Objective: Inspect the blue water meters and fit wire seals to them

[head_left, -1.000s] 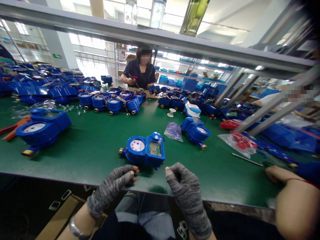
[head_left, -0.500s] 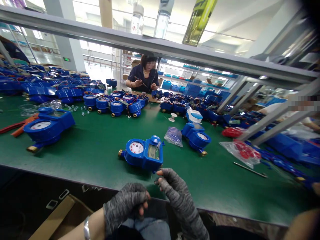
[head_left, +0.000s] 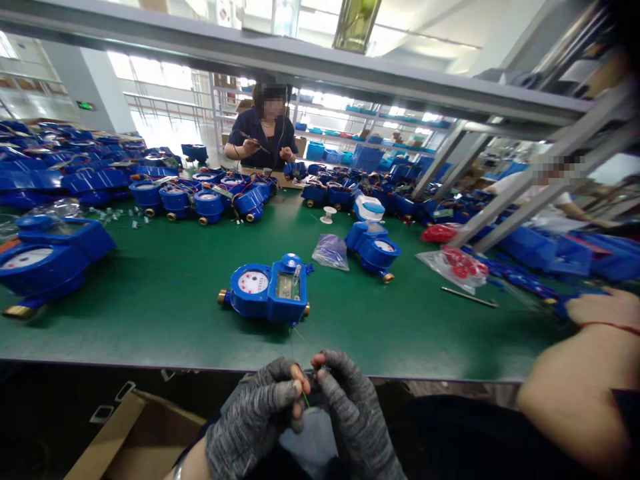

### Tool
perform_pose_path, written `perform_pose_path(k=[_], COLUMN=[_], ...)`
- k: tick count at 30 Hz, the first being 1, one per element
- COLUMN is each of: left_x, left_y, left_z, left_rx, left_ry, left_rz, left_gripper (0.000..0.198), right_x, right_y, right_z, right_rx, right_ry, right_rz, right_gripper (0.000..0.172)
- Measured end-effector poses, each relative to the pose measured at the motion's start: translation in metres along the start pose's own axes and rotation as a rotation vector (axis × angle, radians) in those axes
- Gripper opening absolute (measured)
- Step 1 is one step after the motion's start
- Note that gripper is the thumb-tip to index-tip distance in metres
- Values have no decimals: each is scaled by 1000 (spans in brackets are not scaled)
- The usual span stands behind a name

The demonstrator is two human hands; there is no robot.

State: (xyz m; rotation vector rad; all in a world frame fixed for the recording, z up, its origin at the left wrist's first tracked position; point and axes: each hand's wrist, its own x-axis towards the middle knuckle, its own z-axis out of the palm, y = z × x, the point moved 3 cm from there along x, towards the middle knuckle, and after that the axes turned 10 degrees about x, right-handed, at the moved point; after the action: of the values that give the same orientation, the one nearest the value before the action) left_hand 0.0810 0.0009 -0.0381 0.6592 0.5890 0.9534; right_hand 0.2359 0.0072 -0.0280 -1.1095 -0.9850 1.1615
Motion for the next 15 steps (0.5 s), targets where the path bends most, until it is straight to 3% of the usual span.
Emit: perform_pose_path(k=[6,11,15], left_x=[9,10,10], left_y=[14,18,17], left_z=[-1,1,1], left_rx=[311,455,430], left_ry=[353,491,532], left_rz=[174,299,340], left_gripper=[21,21,19], right_x=[0,-3,-4], right_y=[8,8,10], right_z=[-5,-4,2], right_rx=[-7,16,109], right_ry=[32,54,54], right_rz=[22,41,48], right_gripper=[31,32,32])
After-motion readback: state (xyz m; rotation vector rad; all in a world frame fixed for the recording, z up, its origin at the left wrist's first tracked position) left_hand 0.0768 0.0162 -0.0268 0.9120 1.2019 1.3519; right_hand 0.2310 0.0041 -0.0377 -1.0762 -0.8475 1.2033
